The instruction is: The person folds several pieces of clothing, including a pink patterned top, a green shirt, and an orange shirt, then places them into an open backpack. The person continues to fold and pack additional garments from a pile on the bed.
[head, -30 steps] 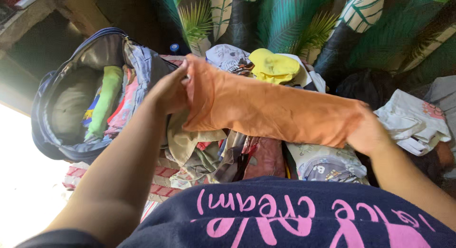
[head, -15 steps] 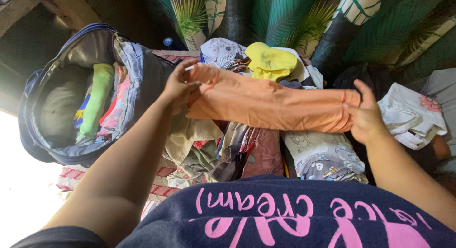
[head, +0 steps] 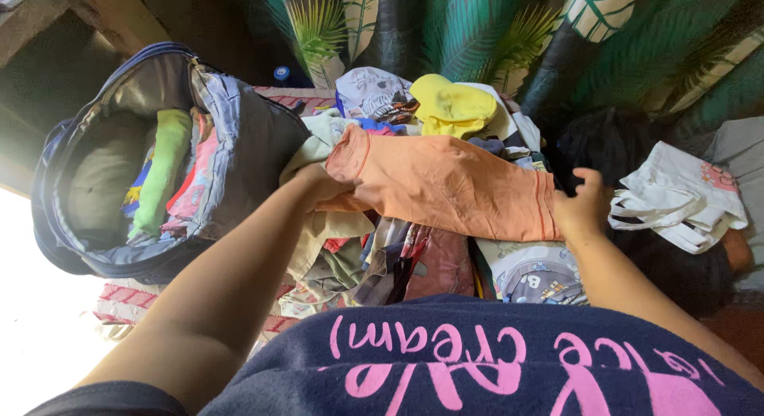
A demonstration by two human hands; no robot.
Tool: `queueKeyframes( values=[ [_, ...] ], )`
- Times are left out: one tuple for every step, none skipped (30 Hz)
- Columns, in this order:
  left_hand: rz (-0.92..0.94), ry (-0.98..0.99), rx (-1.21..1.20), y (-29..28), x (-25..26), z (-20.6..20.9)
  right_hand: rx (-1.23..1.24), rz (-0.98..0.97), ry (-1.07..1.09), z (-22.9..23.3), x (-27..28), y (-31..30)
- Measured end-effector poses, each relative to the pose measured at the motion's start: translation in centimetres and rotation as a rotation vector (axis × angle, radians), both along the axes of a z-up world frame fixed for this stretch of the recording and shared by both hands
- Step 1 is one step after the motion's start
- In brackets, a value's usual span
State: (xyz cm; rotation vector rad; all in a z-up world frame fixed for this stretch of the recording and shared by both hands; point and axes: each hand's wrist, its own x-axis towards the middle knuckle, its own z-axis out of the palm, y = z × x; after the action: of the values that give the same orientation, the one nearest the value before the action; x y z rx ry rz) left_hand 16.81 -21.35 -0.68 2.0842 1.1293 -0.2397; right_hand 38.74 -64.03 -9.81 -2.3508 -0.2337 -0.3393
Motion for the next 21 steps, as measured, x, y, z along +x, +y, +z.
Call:
queueKeyframes(
  values=[
    [0.012, -0.048, -0.054, 0.0, -0.2, 0.8, -0.013, 0.02, -0.109, 0.4, 0.2, 0.4],
    [0.023, -0.097, -0.109, 0.2, -0.5, 1.5, 0.03, 0.069, -0.114, 1.0, 0.4, 0.9],
    [0.037, -0.145, -0.165, 0.5, -0.7, 1.8, 0.072, 0.12, -0.118, 1.7, 0.7, 1.9],
    [0.05, -0.193, -0.221, 1.0, -0.6, 1.7, 0.114, 0.171, -0.122, 2.5, 1.0, 3.1],
    [0.067, -0.243, -0.273, 1.9, -0.7, 1.6, 0.201, 0.256, -0.065, 3.6, 1.6, 4.6],
    [0.057, -0.124, -0.254, 2.6, -0.2, 1.2, 0.287, 0.341, -0.008, 4.9, 2.1, 6.1],
    [0.048, -0.003, -0.234, 3.1, 0.7, 0.6, 0.281, 0.45, -0.136, 6.1, 2.3, 7.8],
    [0.039, 0.118, -0.214, 3.9, 1.4, 0.0, 0.274, 0.559, -0.263, 7.2, 2.3, 9.4],
    [-0.034, 0.161, -0.199, 4.7, 1.8, -0.7, 0.287, 0.599, -0.179, 8.3, 2.2, 10.7],
    [-0.108, 0.205, -0.183, 5.3, 2.3, -1.3, 0.298, 0.639, -0.094, 9.3, 2.0, 11.9],
    [-0.179, 0.252, -0.169, 5.8, 2.4, -1.9, 0.31, 0.68, -0.006, 10.0, 1.5, 13.0],
    [-0.071, 0.21, -0.257, 6.0, 2.2, -2.4, 0.26, 0.708, 0.042, 10.8, 1.0, 13.9],
    [0.037, 0.165, -0.346, 6.0, 1.8, -2.6, 0.208, 0.737, 0.087, 11.5, 0.4, 14.7],
    [0.146, 0.117, -0.433, 5.9, 1.3, -2.4, 0.155, 0.766, 0.132, 12.2, -0.2, 15.3],
    [0.092, -0.01, -0.557, 5.6, 0.6, -1.9, 0.18, 0.813, 0.154, 12.6, -0.9, 15.8],
    [0.036, -0.139, -0.679, 5.2, -0.2, -1.1, 0.204, 0.861, 0.176, 12.9, -1.6, 16.3],
    [-0.023, -0.269, -0.8, 4.6, -0.9, 0.1, 0.227, 0.906, 0.199, 13.1, -2.2, 16.7],
    [-0.083, -0.401, -0.918, 3.8, -1.6, 1.6, 0.258, 0.915, 0.294, 13.4, -2.6, 17.1],
    [-0.146, -0.535, -1.036, 2.8, -2.2, 3.2, 0.286, 0.922, 0.389, 13.8, -2.9, 17.7],
    [-0.21, -0.67, -1.152, 1.6, -2.8, 5.0, 0.313, 0.926, 0.485, 14.3, -3.1, 18.2],
    [-0.269, -0.714, -1.181, 0.5, -3.0, 7.0, 0.31, 0.952, 0.485, 15.2, -3.1, 18.7]
  ],
)
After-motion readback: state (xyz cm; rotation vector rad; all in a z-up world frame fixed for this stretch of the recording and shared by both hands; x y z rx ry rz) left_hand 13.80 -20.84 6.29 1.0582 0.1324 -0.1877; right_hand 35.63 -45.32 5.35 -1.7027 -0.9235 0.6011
